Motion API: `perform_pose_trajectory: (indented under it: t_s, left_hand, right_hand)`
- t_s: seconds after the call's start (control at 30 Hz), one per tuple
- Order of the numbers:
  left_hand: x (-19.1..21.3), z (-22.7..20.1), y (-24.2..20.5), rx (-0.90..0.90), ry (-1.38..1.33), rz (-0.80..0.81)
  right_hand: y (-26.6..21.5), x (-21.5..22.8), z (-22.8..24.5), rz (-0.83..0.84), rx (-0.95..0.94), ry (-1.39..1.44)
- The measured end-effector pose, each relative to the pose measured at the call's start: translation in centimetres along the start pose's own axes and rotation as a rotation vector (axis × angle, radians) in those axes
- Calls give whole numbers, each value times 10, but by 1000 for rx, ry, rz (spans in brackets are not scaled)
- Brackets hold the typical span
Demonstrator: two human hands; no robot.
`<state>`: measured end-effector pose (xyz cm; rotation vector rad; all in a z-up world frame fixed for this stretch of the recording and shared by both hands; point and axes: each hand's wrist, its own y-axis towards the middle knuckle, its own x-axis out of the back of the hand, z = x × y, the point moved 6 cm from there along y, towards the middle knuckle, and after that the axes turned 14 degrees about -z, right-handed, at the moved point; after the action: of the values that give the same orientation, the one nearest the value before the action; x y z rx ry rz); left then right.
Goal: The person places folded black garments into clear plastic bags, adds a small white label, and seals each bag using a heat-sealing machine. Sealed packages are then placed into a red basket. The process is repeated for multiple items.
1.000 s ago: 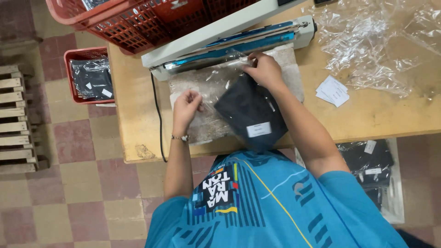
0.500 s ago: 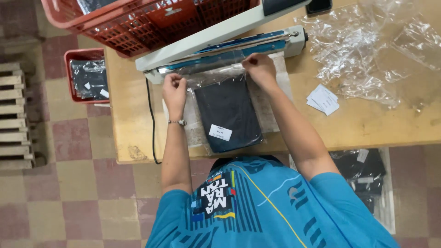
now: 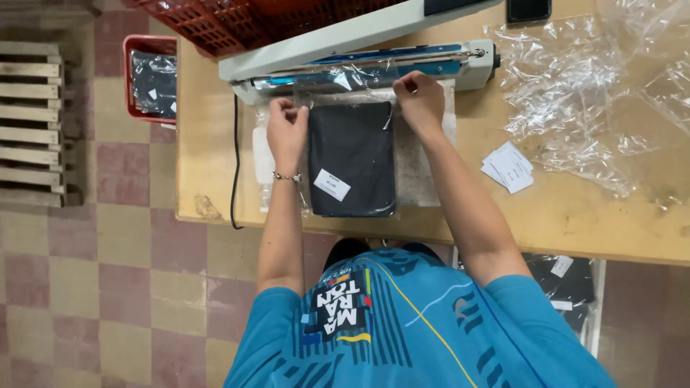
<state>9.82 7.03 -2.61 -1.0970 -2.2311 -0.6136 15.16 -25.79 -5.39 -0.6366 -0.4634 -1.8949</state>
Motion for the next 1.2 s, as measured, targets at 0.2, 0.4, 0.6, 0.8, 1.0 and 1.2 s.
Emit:
perform_pose_trajectory:
  t_s: [0.2, 0.4, 0.6, 0.8, 1.0, 1.2]
  left_hand:
    - [13, -19, -63, -40, 123, 99]
    - [-2, -30, -127, 47, -424, 92]
    - [-7, -10, -201, 161, -683, 237]
    - [11, -133, -260, 39, -856, 565]
    - [22, -158, -259, -135, -740, 642]
    - [36, -146, -263, -175, -622, 624]
  right_hand:
    - [-68, 66, 40, 19, 34, 135]
    - [-133, 78, -28, 143, -170, 243]
    - [-178, 87, -146, 77, -353, 776]
    - [-236, 159, -251, -106, -449, 934]
    - [-188, 366, -262, -533, -795, 509]
    - [-185, 461, -456, -1021, -752, 804]
